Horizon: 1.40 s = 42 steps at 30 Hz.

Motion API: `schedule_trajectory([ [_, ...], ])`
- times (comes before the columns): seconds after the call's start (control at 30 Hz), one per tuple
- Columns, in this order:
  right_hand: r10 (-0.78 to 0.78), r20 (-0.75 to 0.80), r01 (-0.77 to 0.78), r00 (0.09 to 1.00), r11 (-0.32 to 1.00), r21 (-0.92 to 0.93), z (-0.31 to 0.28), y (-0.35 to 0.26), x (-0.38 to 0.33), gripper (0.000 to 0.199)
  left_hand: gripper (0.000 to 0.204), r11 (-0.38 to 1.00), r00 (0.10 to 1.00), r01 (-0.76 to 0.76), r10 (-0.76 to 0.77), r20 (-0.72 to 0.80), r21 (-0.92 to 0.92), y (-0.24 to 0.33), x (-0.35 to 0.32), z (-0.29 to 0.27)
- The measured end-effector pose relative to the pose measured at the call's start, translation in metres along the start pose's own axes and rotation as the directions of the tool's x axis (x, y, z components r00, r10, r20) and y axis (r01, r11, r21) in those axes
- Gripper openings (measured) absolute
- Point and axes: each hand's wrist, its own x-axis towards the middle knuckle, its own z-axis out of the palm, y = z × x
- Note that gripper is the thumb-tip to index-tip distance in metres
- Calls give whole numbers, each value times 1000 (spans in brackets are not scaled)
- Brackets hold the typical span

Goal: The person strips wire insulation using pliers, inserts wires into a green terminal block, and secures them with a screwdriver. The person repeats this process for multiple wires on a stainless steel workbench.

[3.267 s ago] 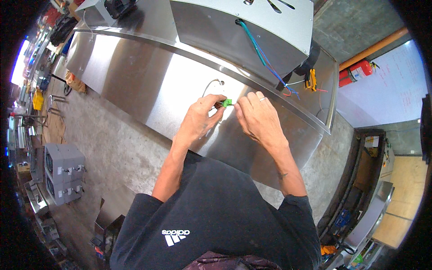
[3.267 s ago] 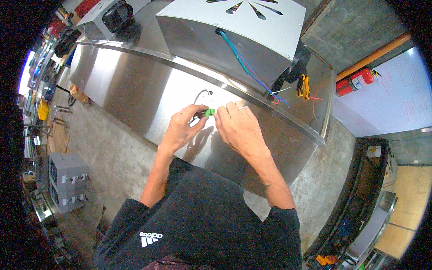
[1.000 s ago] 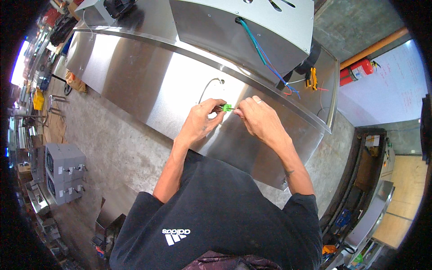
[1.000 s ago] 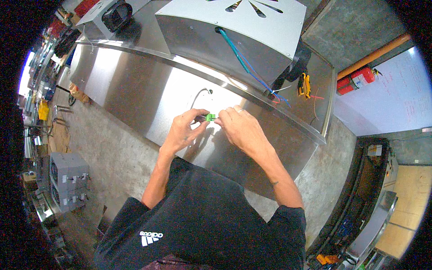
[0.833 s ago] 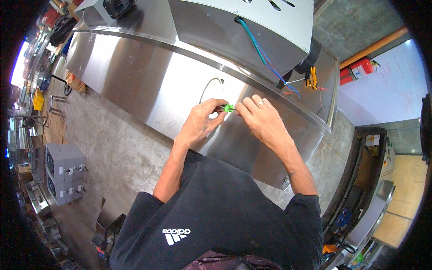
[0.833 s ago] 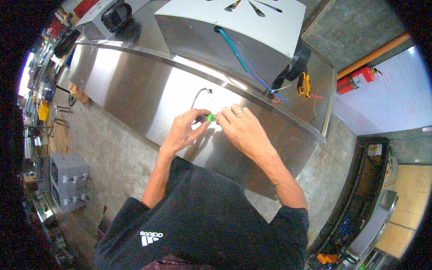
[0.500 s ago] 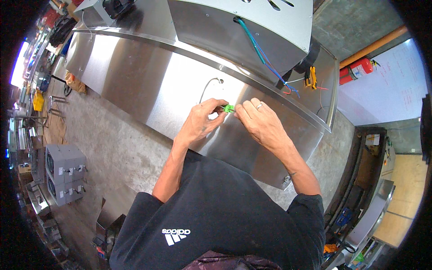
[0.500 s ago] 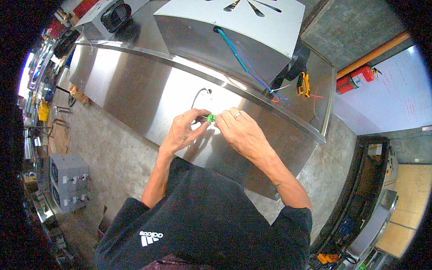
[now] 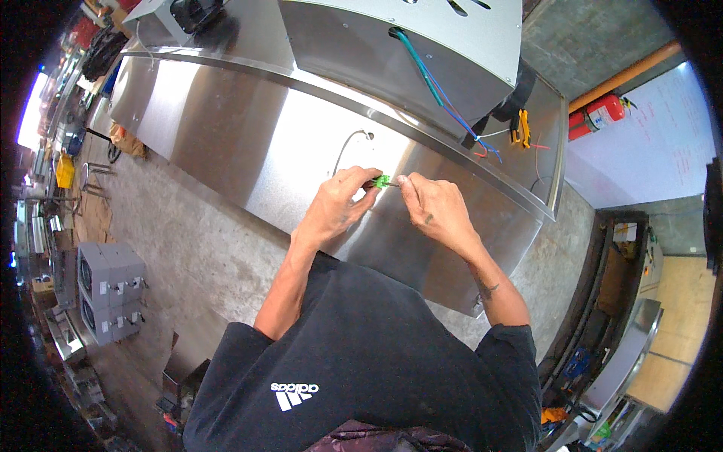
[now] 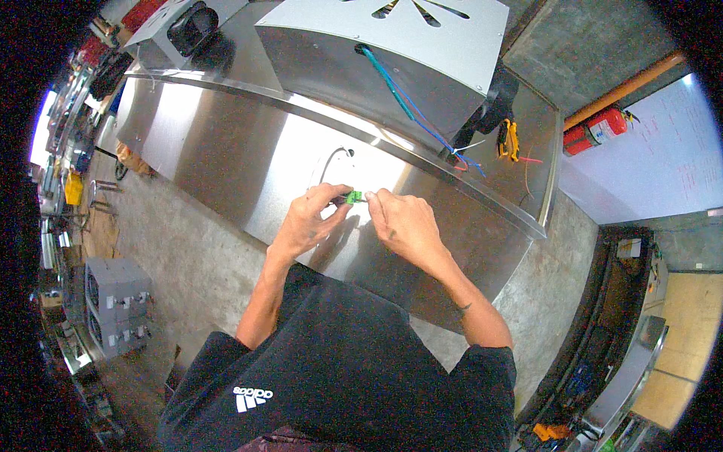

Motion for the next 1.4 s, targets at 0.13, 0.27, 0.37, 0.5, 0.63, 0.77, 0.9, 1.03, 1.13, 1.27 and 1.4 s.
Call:
schedule_trajectory([
  [0.13,91,10,-91,996,964,251,9,8,-1,54,32,996,999,-43,42,6,84,1,1,1],
  [0.27,148,110,-182,983,877,444,19,22,0,56,30,986,996,-88,88,7,145,-2,0,4],
  [0.37,185,174,-249,967,827,504,13,16,0,57,31,981,995,-99,100,3,165,-2,1,4],
  [0.5,188,188,-264,964,755,600,8,19,-1,45,34,998,990,46,-50,-132,-35,-9,1,5],
  [0.63,211,-113,0,971,472,881,29,22,-3,39,34,927,942,228,-287,-171,-298,-13,1,4],
  [0.77,260,151,-125,954,-114,986,63,22,12,33,33,825,894,382,-444,-60,-416,-4,4,2],
  [0.9,271,151,-138,951,-67,988,71,-8,23,23,30,870,941,281,-333,-64,-406,-9,2,7],
  [1.03,286,107,-106,952,-18,994,72,-3,23,24,22,816,917,297,-388,-89,-495,-9,1,9],
  [1.13,313,102,-115,944,23,993,68,-6,21,24,20,836,922,305,-380,-81,-456,-9,1,8],
  [1.27,391,63,-101,918,77,992,68,-11,21,25,22,866,940,292,-337,-43,-406,-7,2,7],
  [1.4,396,103,-117,912,13,993,68,-10,22,25,22,819,912,318,-402,-83,-478,6,5,6],
])
